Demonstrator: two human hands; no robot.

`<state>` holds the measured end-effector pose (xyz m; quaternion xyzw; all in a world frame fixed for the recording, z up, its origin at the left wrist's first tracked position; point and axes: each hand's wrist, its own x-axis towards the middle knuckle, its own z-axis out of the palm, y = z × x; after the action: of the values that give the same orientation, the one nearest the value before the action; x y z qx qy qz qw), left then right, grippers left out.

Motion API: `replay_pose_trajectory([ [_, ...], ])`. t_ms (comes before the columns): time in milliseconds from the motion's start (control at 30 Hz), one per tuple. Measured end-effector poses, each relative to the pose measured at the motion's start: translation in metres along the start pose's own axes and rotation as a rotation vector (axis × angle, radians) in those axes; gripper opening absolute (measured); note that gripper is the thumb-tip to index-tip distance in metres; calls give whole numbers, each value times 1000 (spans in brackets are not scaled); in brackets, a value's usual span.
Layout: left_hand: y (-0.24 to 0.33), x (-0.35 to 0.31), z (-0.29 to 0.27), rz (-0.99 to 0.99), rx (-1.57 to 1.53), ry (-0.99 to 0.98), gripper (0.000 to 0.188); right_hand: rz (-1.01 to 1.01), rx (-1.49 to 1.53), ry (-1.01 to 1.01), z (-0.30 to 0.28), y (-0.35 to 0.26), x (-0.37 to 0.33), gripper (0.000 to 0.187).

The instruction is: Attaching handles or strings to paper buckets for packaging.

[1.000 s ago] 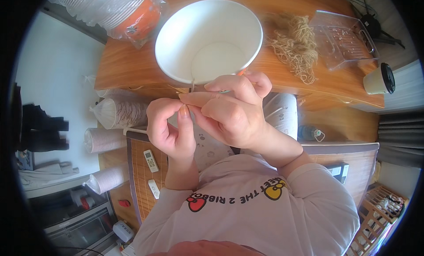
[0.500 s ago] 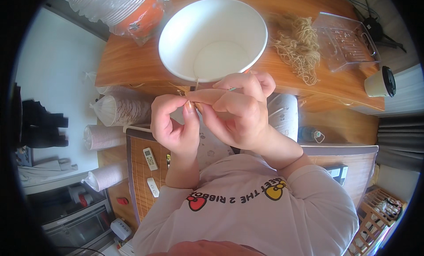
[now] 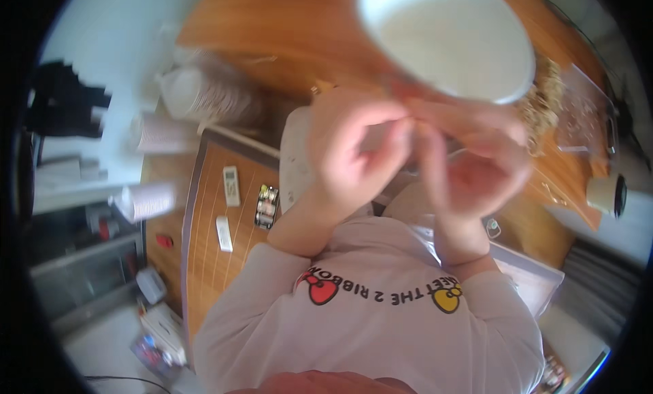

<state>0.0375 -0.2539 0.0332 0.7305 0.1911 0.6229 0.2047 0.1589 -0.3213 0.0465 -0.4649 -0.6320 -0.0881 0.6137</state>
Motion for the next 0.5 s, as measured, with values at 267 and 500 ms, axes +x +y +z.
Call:
replay_pose_trajectory([
  [267,1,-5,22,-183,-360,158,14,25,-77,121,-3,14,-6,34],
  [500,0,-10,27,-168,-324,217,16,59,-113,130,-4,12,-6,34],
])
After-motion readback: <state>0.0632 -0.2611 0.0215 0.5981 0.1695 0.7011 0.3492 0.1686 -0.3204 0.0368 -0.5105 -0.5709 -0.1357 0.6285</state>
